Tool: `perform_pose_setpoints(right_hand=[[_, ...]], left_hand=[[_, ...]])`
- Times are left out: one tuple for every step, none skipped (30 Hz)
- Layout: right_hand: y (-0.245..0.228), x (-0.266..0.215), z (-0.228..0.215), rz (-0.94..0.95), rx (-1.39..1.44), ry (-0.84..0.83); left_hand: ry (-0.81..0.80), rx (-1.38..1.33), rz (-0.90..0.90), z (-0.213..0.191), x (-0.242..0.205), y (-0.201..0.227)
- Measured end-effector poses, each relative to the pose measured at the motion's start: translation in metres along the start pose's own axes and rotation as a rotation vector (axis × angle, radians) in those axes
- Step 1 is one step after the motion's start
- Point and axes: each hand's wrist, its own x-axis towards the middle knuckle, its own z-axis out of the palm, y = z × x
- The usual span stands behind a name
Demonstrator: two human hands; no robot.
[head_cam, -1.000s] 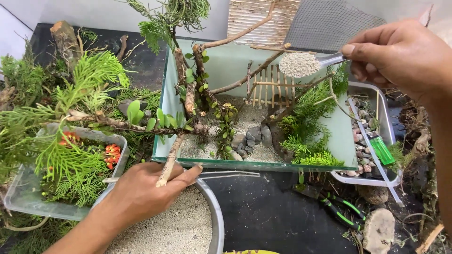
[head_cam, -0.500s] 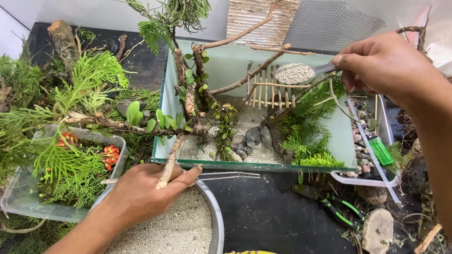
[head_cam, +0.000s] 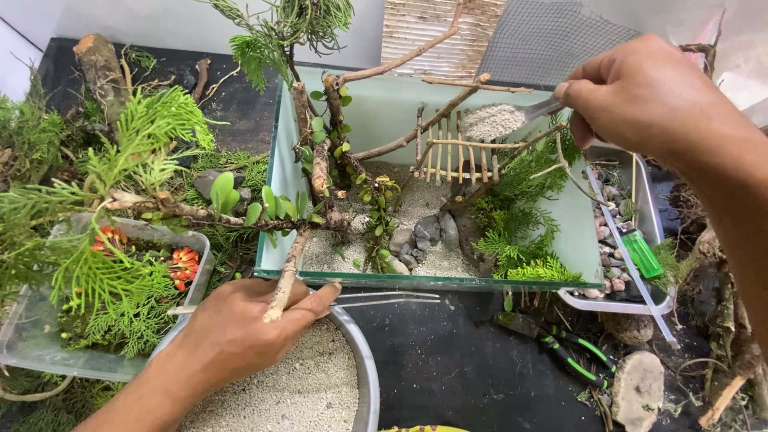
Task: Assembling a decorative terrarium by arranging plants and wood pieces with tweezers and pouring sand with a spoon.
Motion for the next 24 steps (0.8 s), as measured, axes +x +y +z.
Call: perform_pose_setpoints(right_hand=[[-0.001,0.001,0.000,0.003,-0.041,0.002],[0.000,0.003,-0.001,0.003,-0.042,0.003],[0.000,0.005,-0.001,-0.019,-0.089,0.009],[0.001,0.007,-0.001,-0.042,-0.136,0.016],[-0.003,0.005,-0.002,-0.042,-0.137,0.016],[-0.007,0.004,-0.003,-0.054,-0.168,0.019],[-0.010,0.003,-0.005,-0.067,-0.199,0.023],[-0.015,0.002,-0.007,-0.068,-0.200,0.025],[-0.019,0.000,-0.008,-0.065,-0.229,0.024],[-0.024,-0.001,-0.010,-0.062,-0.258,0.024],[-0.025,-0.001,-0.009,-0.061,-0.258,0.027],[-0.026,-0.001,-0.008,-0.120,-0.304,0.053],[-0.027,-0.001,-0.007,-0.177,-0.350,0.079],[-0.032,-0.005,-0.008,-0.176,-0.351,0.082],[-0.036,-0.008,-0.010,-0.183,-0.381,0.070],[-0.041,-0.012,-0.011,-0.190,-0.412,0.057],[-0.042,-0.014,-0.011,-0.191,-0.413,0.060],[-0.043,-0.016,-0.010,-0.215,-0.446,0.069],[-0.044,-0.018,-0.010,-0.238,-0.479,0.076],[-0.041,-0.019,-0.007,-0.239,-0.480,0.076],[-0.037,-0.020,-0.005,-0.272,-0.526,0.127],[-0.034,-0.021,-0.003,-0.304,-0.572,0.179],[-0.030,-0.023,-0.002,-0.304,-0.572,0.179],[-0.026,-0.024,0.000,-0.344,-0.621,0.222]], left_hand=[[-0.028,0.001,0.000,0.001,-0.001,0.000],[-0.026,0.001,0.001,0.000,-0.001,0.000],[-0.053,-0.020,-0.017,0.000,-0.001,0.000],[-0.079,-0.041,-0.035,0.000,-0.001,0.000],[-0.078,-0.041,-0.036,0.001,-0.001,0.000],[-0.052,-0.008,-0.018,0.002,-0.001,-0.001],[-0.026,0.026,-0.001,0.003,-0.001,-0.002],[-0.024,0.026,-0.002,0.003,-0.001,-0.002],[-0.043,0.024,-0.002,0.003,-0.001,-0.001],[-0.061,0.021,-0.001,0.003,-0.002,-0.001],[-0.059,0.023,0.000,0.003,-0.002,-0.001],[-0.056,0.028,0.001,0.003,-0.002,-0.001],[-0.054,0.033,0.003,0.003,-0.002,-0.002],[-0.051,0.034,0.005,0.003,-0.002,-0.001],[-0.061,0.023,0.000,0.004,-0.001,-0.001],[-0.071,0.013,-0.005,0.004,-0.001,-0.001],[-0.069,0.014,-0.007,0.003,-0.001,-0.001],[-0.038,0.021,0.004,0.002,-0.001,-0.001],[-0.008,0.027,0.014,0.002,0.000,-0.001],[-0.007,0.027,0.013,0.002,0.000,-0.001],[-0.047,0.022,0.001,0.001,0.000,0.000],[-0.088,0.016,-0.012,0.001,0.001,0.000],[-0.087,0.016,-0.012,0.000,0.002,0.000],[-0.118,0.000,-0.023,-0.002,0.002,0.000]])
